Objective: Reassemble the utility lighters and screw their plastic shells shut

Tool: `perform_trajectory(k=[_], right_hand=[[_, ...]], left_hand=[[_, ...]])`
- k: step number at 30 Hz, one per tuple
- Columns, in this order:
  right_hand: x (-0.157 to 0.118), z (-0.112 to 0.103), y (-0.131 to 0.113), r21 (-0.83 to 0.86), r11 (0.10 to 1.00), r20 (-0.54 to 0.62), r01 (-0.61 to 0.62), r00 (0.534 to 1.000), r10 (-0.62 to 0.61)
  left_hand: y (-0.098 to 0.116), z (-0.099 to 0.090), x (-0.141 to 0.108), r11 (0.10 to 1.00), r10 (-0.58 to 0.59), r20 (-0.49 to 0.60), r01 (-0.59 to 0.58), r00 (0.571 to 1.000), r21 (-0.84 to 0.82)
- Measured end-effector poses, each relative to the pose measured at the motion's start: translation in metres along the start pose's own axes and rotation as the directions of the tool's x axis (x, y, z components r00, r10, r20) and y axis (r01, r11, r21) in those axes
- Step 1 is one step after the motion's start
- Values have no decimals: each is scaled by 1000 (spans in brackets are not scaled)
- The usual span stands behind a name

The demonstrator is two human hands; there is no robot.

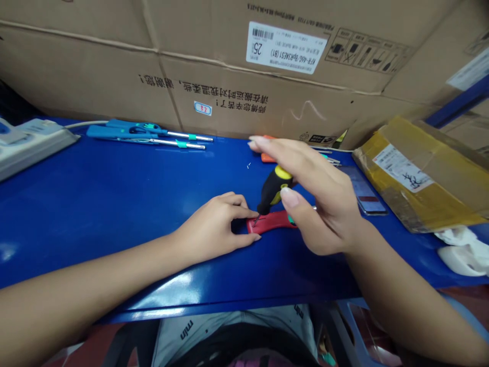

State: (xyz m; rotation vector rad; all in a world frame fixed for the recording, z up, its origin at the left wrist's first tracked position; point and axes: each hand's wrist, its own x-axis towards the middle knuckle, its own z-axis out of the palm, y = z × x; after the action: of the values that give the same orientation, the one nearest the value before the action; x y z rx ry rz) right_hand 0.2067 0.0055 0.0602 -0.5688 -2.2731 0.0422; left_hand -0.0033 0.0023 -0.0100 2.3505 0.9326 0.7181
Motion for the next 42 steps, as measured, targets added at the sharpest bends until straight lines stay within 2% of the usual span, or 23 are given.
perform_trajectory(k=[2,6,10,11,16,21,25,28,31,33,37,42], right_hand=[[0,0,0,23,1000,22,-4,1000,4],[1,0,3,-61,997,-58,40,997,-43],[0,0,4,7,1000,61,4,998,-5],[0,0,4,23,1000,61,9,998,-10],[-1,1,4,-30,996,-88,89,992,-91],[-1,0,3,69,996,35,52,998,-54],[-2,2,5,1,994,-69,105,992,-105],[-2,0,3,48,995,5,83,996,-84],[-2,-2,0,99,995,106,3,994,-13],[-4,-2,1,64,998,87,-4,996,-2],[-8,1,6,-5,997,-9,74,997,-74],[-8,0,5,77,997,122,12,992,-21]], left_hand=[[0,0,0,1000,-4,2,4,1000,6],[-1,1,0,999,12,-24,-11,1000,42],[-1,0,0,1000,7,-5,-7,1000,23],[-1,0,0,1000,1,1,-1,1000,17],[1,-1,0,1000,-6,6,6,1000,20],[0,-1,0,1000,-17,11,18,1000,-14],[1,-1,0,1000,-15,-2,15,1000,19],[2,-2,0,1000,-17,8,17,1000,13],[2,-2,0,1000,-22,19,22,1000,-3],[2,-2,1,1000,-27,22,27,999,-5],[2,-2,0,999,-41,19,41,999,-5],[3,-2,-1,999,-45,22,45,999,4]])
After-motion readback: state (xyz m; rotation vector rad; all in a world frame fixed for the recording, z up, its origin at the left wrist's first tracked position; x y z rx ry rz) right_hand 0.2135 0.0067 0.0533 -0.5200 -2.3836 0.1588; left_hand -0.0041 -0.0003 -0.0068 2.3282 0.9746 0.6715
